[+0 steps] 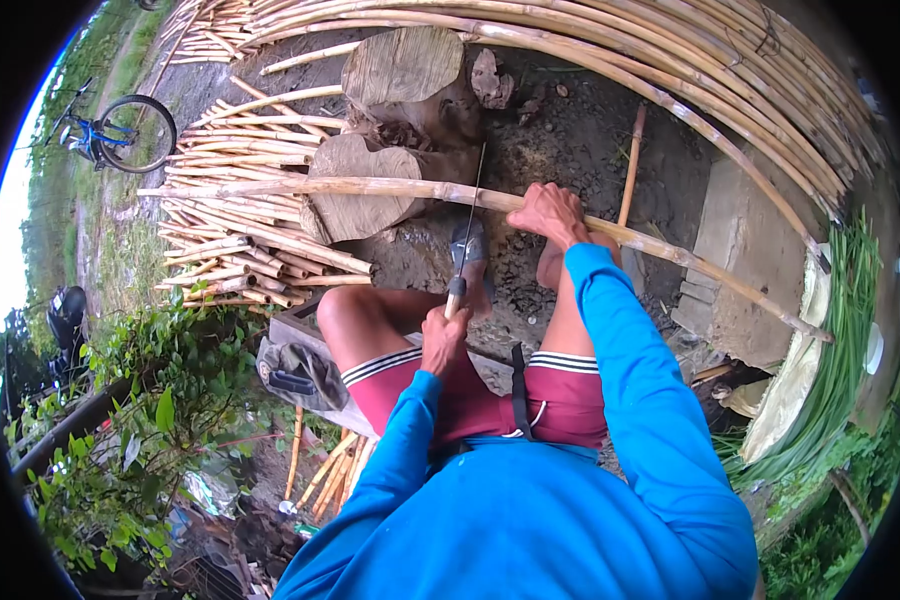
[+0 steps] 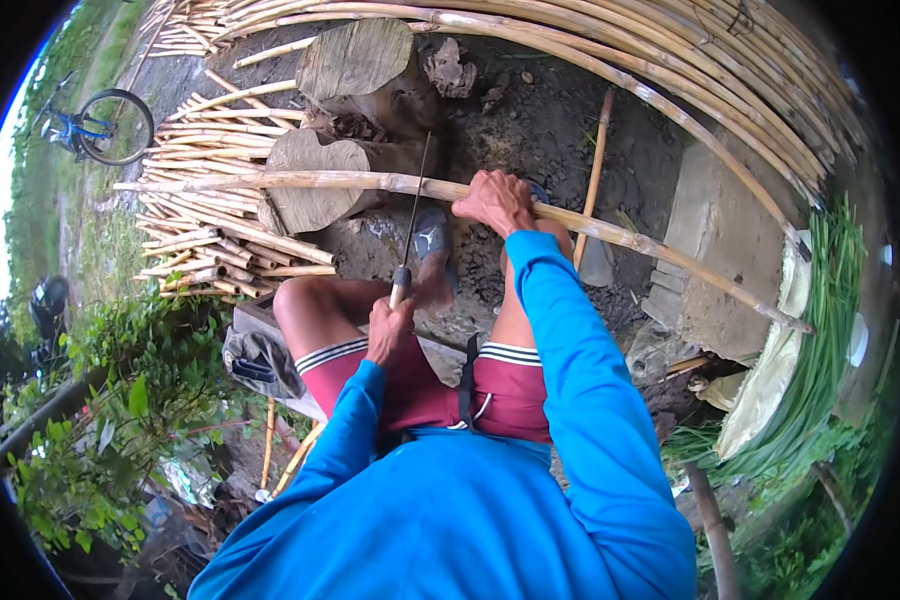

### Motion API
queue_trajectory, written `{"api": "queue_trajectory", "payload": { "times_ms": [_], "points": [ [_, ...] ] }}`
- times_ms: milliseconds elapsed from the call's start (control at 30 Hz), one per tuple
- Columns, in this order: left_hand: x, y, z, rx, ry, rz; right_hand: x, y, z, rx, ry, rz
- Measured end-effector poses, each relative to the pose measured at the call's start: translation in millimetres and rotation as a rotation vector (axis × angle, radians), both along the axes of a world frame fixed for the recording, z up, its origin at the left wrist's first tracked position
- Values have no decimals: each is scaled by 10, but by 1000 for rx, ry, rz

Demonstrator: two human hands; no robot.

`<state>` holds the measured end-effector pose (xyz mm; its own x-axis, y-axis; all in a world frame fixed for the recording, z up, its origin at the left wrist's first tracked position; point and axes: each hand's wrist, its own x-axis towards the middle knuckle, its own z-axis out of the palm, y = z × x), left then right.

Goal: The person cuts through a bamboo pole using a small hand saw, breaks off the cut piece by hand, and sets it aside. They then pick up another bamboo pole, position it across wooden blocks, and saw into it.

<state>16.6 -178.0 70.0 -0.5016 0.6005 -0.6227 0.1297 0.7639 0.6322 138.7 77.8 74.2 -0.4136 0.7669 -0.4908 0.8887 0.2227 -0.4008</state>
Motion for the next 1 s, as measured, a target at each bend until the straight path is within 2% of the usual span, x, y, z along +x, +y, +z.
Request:
{"api": "queue_trajectory", "payload": {
  "times_ms": [133, 200, 267, 367, 467, 567, 700, 767, 833, 867, 933, 1000],
  "points": [
    [55, -108, -52, -70, 25, -26, -22, -7, -86, 16, -12, -4],
    [76, 109, -123, 19, 41, 78, -25, 0, -24, 11, -19, 17],
    [10, 470, -66, -30, 5, 38, -30, -21, -14, -1, -25, -10],
    [-41, 483, -266, 23, -69, 82, -12, -44, 9, 7, -27, 13],
    [23, -71, -23, -32, 89, -46, 2, 18, 33, -29, -46, 16],
    [22, -135, 16, -120, -14, 11, 9, -61, -36, 6, -68, 13],
    [-91, 515, -348, -52, 66, 7, -10, 33, 14, -38, -50, 2],
    [-32, 407, -123, -31, 67, -66, 5, 4, 12, -60, -54, -7],
    [26, 215, 13, -106, 13, 5, 30, -7, 71, -23, -59, -13],
    [65, -8, 53, -61, 117, -62, 33, -14, 86, -4, -60, -17],
    [70, -171, 8, -67, 76, -25, 28, -6, 40, -44, -67, -25],
    [90, 79, -55, -37, 99, 37, 13, -20, -31, -19, -60, -27]
  ]
}}
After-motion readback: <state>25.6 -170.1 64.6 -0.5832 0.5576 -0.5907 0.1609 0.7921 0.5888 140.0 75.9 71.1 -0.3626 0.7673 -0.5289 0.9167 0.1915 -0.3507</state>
